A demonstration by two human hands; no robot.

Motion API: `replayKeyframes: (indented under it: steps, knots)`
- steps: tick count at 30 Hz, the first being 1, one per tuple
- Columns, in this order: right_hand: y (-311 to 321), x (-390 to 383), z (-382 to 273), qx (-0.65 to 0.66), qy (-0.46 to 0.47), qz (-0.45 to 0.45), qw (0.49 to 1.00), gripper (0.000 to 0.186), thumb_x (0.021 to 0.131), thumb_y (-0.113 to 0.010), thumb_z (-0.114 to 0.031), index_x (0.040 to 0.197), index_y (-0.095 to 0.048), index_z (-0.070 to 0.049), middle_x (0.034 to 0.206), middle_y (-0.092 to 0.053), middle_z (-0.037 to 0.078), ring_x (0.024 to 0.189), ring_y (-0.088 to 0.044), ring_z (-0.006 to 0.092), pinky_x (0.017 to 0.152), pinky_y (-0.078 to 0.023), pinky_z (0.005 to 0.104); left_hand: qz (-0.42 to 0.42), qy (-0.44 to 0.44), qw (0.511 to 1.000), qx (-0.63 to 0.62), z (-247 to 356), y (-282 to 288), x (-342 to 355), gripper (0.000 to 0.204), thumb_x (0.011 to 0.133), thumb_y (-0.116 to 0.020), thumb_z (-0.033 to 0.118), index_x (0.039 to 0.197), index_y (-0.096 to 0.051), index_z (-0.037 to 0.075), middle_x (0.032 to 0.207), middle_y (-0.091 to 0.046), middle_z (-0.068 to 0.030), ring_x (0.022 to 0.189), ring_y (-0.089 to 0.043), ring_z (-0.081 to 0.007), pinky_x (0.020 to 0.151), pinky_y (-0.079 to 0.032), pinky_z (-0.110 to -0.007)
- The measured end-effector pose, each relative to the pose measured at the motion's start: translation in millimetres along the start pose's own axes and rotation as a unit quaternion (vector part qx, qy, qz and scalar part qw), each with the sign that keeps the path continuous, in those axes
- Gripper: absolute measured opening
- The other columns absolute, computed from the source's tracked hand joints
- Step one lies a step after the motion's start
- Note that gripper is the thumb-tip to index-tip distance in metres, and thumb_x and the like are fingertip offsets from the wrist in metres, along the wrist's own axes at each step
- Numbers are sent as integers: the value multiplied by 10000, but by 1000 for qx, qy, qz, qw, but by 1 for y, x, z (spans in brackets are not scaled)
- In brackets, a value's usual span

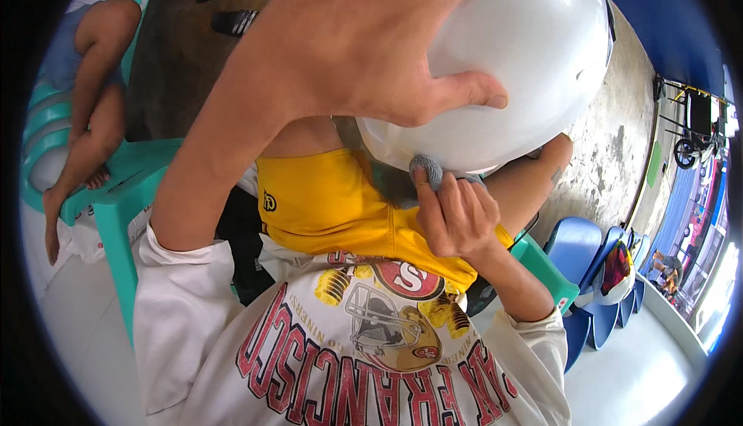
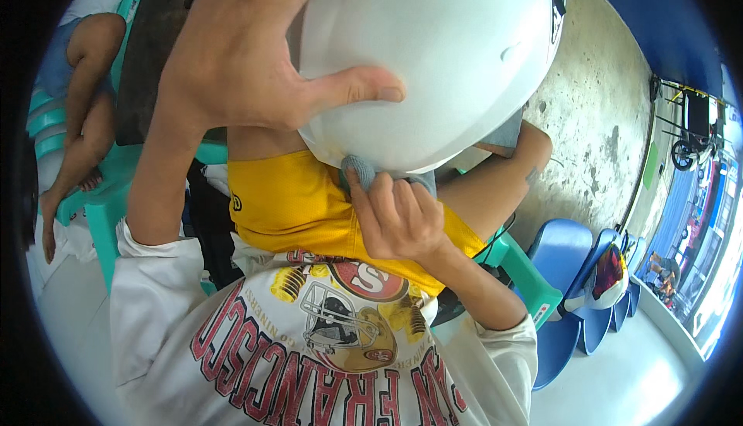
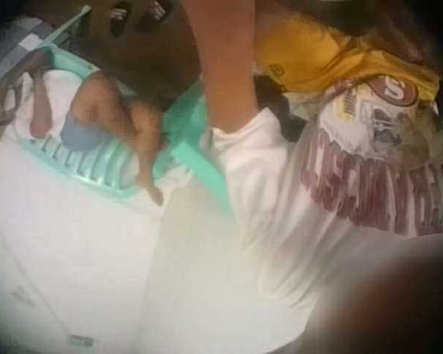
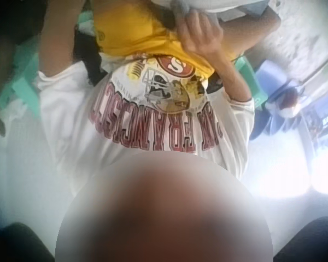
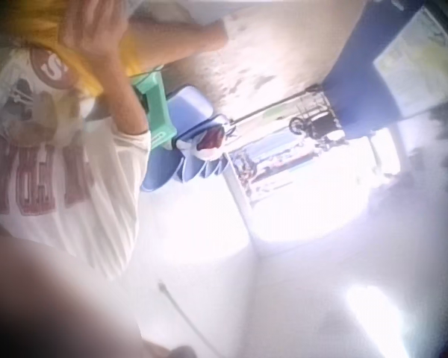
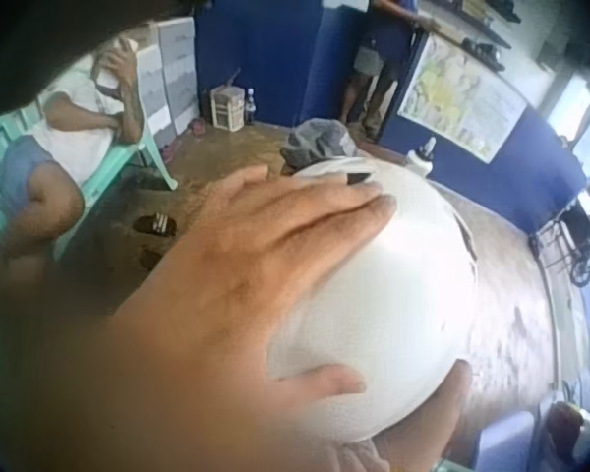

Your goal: The person applies liquid from a squeeze bottle onto a white motorcycle helmet and wipes the shell and visor with a gray cloth. They rotate the helmet to clean multiple sides and the tinted visor, then set the helmet down on a table.

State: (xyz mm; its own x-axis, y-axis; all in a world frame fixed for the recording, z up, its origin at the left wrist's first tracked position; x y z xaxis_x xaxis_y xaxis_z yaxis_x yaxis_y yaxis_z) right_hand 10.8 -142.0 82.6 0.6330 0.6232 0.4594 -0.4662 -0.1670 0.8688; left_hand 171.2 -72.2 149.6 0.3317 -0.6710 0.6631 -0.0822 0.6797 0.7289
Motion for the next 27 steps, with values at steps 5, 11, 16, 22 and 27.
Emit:
replayKeyframes:
  steps: [5,11,16,22,27]
  knots:
    - [15,0,27,31,-93,35,995,290,723,-679,55,992,-785,58,689,-620,96,534,-567,180,534,-522,343,-4,8,1000,-6,-2,-2,2,966,797,-751,653,1495,-550,17,1492,-557,-195,1417,-503,-368,1202,-281,-599]
    - [19,-4,40,-3,-101,63,993,300,749,-712,-55,1029,-804,-1,761,-631,98,544,-529,129,476,-410,261,-5,8,1000,-3,-1,-2,2,967,798,-752,653,1495,-549,14,1492,-557,-196,1418,-502,-368,1202,-282,-595]
    - [10,-2,21,-5,12,48,999,233,834,-690,-48,1033,-800,3,751,-609,84,535,-500,117,473,-402,298,-4,4,1000,1,-2,-1,2,968,798,-752,653,1495,-549,12,1492,-557,-197,1418,-502,-367,1202,-283,-593]
    - [11,-3,31,26,-37,7,999,306,809,-664,9,1092,-777,16,737,-580,77,548,-520,180,499,-416,370,-6,11,1000,2,-2,-2,3,969,798,-753,652,1494,-548,10,1491,-557,-197,1418,-501,-367,1201,-284,-590]
    - [23,-5,59,26,-115,79,990,314,840,-670,38,1149,-727,33,789,-592,113,610,-561,269,560,-488,489,-10,15,1000,1,-3,-1,5,970,799,-754,652,1494,-548,8,1491,-557,-198,1418,-501,-366,1201,-284,-587]
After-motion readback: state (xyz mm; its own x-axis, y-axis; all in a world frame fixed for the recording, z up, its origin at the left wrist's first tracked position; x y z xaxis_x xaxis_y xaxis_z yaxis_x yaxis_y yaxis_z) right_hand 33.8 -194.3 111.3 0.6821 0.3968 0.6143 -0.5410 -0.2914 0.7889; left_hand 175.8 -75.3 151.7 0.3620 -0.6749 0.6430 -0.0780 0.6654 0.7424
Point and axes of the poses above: each hand's wrist, its own x-axis towards the middle knuckle, its own y-axis out of the back of the hand, z = x × y, the point moved 9 cm from there along x, towards the middle knuckle
